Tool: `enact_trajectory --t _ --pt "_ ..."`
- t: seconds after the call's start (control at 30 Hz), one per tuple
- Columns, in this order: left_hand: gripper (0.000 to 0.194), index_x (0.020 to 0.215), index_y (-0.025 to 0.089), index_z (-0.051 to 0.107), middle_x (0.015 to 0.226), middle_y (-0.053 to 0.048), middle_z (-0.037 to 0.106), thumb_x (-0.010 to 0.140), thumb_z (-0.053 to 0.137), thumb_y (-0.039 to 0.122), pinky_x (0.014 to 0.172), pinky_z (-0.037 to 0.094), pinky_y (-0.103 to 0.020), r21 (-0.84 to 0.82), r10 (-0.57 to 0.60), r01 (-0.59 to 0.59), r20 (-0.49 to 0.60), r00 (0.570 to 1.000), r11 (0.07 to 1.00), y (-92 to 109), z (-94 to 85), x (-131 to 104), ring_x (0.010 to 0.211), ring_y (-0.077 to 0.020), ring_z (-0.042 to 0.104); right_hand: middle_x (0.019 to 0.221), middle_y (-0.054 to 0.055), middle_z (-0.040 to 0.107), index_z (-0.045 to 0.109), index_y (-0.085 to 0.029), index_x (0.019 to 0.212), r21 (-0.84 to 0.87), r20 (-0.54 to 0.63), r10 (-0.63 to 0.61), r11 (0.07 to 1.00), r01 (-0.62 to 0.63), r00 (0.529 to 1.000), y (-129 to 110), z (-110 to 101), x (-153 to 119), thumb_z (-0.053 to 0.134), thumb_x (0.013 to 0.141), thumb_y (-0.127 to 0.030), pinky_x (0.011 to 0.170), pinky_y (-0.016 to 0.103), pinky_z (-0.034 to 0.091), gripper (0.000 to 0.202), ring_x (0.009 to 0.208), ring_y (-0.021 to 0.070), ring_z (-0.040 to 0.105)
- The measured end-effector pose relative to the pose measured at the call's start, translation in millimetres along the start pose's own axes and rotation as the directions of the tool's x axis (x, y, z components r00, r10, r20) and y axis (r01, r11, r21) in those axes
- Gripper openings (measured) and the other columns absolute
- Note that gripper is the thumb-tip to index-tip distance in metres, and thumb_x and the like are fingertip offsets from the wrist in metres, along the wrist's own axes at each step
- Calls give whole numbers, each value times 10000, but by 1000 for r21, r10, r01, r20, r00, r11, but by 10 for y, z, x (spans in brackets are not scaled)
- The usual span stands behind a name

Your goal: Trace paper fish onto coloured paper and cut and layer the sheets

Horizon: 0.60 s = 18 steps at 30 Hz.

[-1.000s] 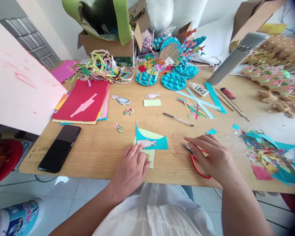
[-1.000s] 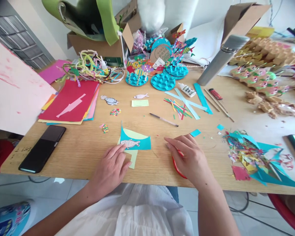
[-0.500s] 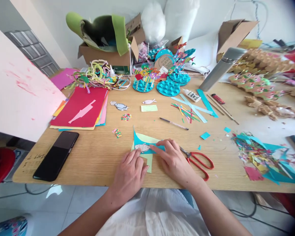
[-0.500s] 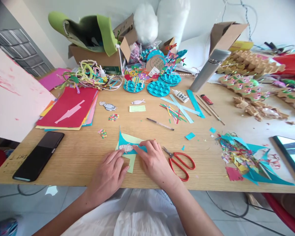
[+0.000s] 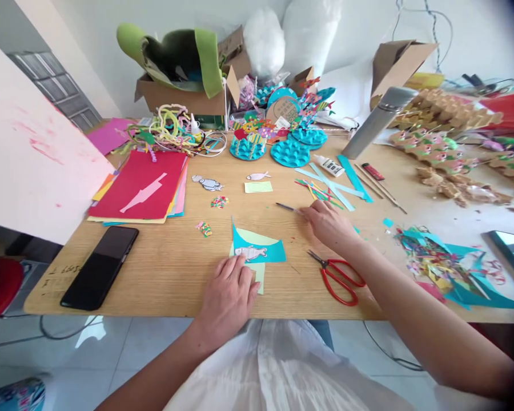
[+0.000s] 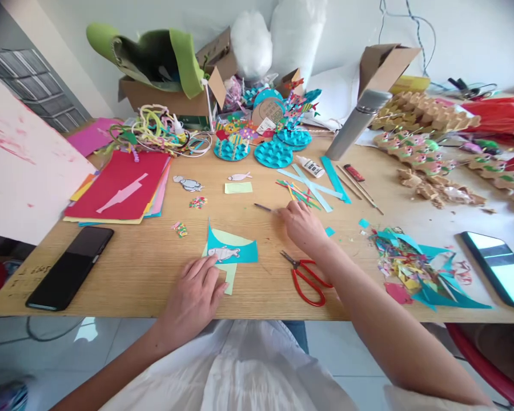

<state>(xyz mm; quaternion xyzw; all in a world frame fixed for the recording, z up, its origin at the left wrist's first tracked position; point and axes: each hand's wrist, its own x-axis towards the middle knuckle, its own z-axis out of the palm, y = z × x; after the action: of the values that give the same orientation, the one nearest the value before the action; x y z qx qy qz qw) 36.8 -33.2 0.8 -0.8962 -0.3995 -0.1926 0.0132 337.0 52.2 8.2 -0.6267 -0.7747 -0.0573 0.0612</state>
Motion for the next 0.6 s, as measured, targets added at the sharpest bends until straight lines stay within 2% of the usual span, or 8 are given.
enact_trajectory --t 0.07,0.13,0.2,0.3,0.37,0.43,0.5,0.6 --pt "161 911 153 557 1181 -157 657 959 472 281 963 460 -445 -6 -9 9 8 1000 1000 11 -4 -4 1121 -272 597 901 172 605 625 -128 909 5 -1 24 1000 -24 1000 3 6 35 354 875 -89 787 400 451 276 879 289 567" --pt "153 917 154 561 1177 -145 658 958 474 274 986 445 -444 -15 -16 16 -1 1000 1000 15 5 -13 1126 -266 593 890 175 598 574 -132 899 10 -21 82 997 -82 996 -4 -49 -59 328 889 -100 744 378 453 248 854 277 573" --pt "155 931 152 566 1185 -142 655 959 474 272 1004 431 -444 -16 -17 17 -16 1000 1000 12 22 -24 1132 -264 589 844 148 592 515 -144 932 58 -41 174 984 -171 984 -35 -137 -297 304 926 -149 657 344 453 212 763 246 583" --pt "169 949 140 577 1203 -150 648 961 470 271 1022 417 -445 -15 -10 10 -28 1000 1000 6 37 -29 1143 -271 583 760 69 589 450 -189 967 269 -12 278 926 -264 961 -156 -245 -848 313 978 -289 598 320 452 171 643 210 589" --pt "183 956 133 583 1206 -152 646 964 462 270 1031 410 -448 -22 -11 10 -30 999 1000 6 37 -23 1141 -273 583 885 101 640 444 -199 1017 331 26 259 909 -253 965 -258 -264 -1219 345 985 -351 668 330 489 185 778 229 652" --pt "200 972 124 590 1210 -153 646 969 451 269 1039 404 -455 -28 -10 9 -35 999 1000 9 36 -14 1139 -274 584 1064 129 664 443 -203 1156 307 100 254 912 -273 962 -333 -245 -1477 426 968 -393 778 355 509 268 979 258 658" --pt "224 1016 112 595 1214 -154 646 974 445 273 1047 398 -462 -28 -6 4 -43 999 1000 11 40 -9 1143 -276 582 1103 138 668 459 -204 1182 276 117 294 908 -316 949 -352 -208 -1573 421 969 -393 795 370 513 287 1015 269 655" --pt "276 1107 87 589 1220 -158 648 978 441 282 1057 393 -465 -15 0 0 -61 998 1000 6 55 -13 1151 -279 581 982 145 688 509 -205 1030 236 80 368 896 -376 927 -277 -155 -1478 349 982 -394 739 378 510 252 915 280 673"
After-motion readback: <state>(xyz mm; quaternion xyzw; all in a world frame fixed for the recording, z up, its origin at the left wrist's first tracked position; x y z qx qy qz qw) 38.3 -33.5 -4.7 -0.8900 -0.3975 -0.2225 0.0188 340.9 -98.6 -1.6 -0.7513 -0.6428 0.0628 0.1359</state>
